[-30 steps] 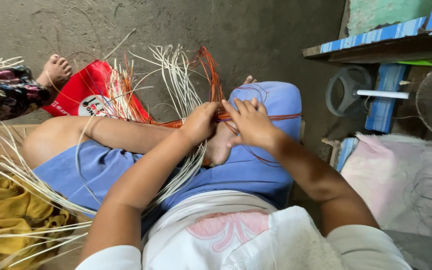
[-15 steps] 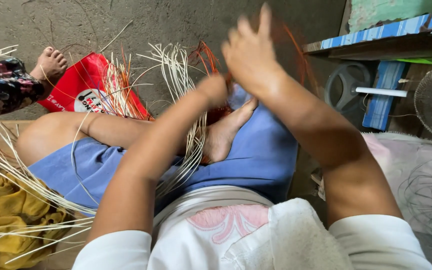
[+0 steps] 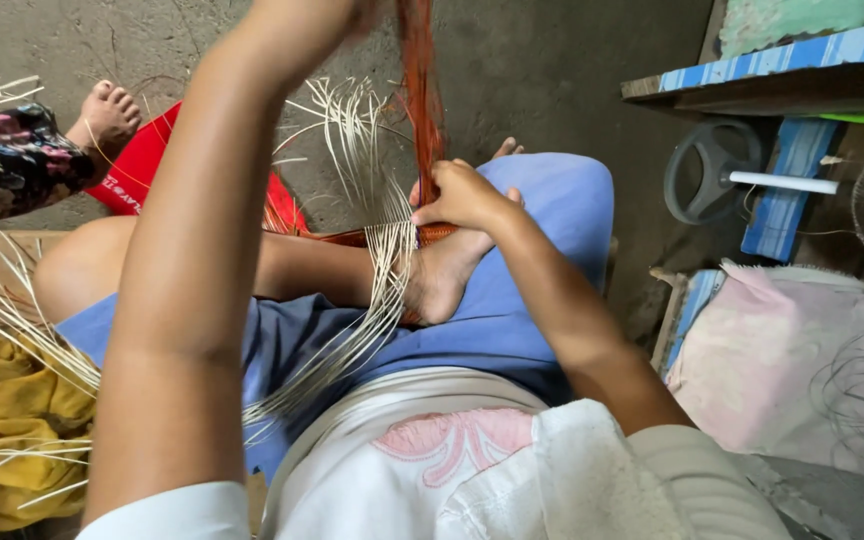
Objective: The person weaves together thin strands of material by hand, interlacing them while sitting on the floor.
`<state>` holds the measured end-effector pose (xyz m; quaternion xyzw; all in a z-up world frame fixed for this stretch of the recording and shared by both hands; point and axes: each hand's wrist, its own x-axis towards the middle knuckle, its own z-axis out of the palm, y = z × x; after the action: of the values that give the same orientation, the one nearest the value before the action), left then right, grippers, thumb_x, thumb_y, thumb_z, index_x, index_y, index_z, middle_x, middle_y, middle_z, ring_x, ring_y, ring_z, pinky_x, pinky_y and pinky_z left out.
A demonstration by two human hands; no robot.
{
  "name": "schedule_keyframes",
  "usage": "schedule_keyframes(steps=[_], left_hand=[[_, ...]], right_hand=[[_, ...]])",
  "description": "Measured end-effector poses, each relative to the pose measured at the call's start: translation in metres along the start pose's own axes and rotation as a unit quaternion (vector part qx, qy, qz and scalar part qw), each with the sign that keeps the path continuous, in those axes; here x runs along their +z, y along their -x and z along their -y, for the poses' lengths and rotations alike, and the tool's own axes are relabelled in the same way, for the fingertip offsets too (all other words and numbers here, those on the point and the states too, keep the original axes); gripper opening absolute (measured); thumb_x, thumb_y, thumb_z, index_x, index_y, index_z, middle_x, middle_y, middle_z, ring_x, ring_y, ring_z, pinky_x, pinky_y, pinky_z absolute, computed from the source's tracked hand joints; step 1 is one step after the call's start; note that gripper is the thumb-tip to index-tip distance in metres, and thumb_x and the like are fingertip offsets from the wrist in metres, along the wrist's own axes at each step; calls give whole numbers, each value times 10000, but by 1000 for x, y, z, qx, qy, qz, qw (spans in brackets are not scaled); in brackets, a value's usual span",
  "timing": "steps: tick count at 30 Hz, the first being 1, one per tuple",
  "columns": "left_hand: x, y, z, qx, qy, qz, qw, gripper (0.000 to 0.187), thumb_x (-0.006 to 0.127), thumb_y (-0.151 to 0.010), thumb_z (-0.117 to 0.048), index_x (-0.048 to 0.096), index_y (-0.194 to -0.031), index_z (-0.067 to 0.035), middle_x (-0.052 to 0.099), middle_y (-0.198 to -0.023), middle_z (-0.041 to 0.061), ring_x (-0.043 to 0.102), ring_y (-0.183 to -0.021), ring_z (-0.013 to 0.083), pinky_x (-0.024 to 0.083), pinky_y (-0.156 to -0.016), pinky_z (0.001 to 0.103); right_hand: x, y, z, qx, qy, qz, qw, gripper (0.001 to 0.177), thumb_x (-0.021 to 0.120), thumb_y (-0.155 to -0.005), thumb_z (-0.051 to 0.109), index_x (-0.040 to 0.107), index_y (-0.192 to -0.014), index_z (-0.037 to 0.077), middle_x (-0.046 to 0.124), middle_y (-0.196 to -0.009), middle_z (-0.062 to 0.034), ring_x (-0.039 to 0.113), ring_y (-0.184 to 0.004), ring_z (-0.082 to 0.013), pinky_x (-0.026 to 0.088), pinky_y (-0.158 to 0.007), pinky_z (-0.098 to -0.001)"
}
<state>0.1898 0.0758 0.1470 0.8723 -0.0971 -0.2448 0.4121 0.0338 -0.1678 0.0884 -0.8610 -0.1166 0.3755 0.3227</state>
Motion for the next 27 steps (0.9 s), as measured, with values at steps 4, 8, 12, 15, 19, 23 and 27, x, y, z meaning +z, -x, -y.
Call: schedule_keyframes(steps=[4,8,12,15,19,23,27], left_hand=[[58,57,35,-62,-223,52,971,840,765,-851,-681,645,-1274,34,676,-1182,291,667,-1064,494,547,-836,597],[127,88,41,-72,-432,171,883,804,636,-787,-860,784,-1158,-162,711,-1225,83,528,-1206,297,389,-958,457],[199,68,78,-50,-292,149,943,668,779,-783,-666,779,-1128,-94,750,-1033,128,663,-1074,357,568,-846,483],[233,60,96,-135,-1,140,981,560,872,-718,-385,715,-1191,-130,761,-1082,103,682,-1134,363,558,-942,496],[247,58,98,-155,0,168,974,480,886,-669,-393,762,-1083,-185,772,-1068,94,697,-1135,337,568,-934,474],[271,56,112,-163,-19,214,963,444,853,-694,-379,776,-1079,-171,771,-1088,127,697,-1146,342,574,-958,477],[254,62,102,-194,61,208,957,396,821,-759,-331,788,-1096,-125,771,-1081,155,692,-1155,352,554,-967,457]], right_hand=[[25,-20,-36,38,28,-62,997,428,884,-734,357,730,-921,5,716,-927,-212,663,-969,-404,535,-898,-482],[31,-19,-48,58,-29,-86,994,357,841,-791,425,793,-896,88,725,-930,-181,666,-959,-408,543,-893,-462],[44,-14,-59,22,88,-87,992,420,888,-723,338,777,-909,-22,684,-914,-169,601,-943,-362,515,-929,-419],[44,-7,-60,-14,129,-115,985,431,907,-698,353,762,-859,-19,671,-888,-153,579,-922,-359,514,-890,-437],[48,-3,-64,-16,142,-98,985,440,913,-689,357,730,-797,-28,660,-936,-153,568,-935,-364,512,-885,-437],[53,-26,-79,-44,194,-127,972,417,906,-695,405,696,-781,55,618,-905,-87,547,-937,-310,494,-848,-421],[25,-62,-77,-72,175,-223,956,378,935,-731,360,693,-723,70,635,-847,-86,580,-852,-299,504,-787,-394]])
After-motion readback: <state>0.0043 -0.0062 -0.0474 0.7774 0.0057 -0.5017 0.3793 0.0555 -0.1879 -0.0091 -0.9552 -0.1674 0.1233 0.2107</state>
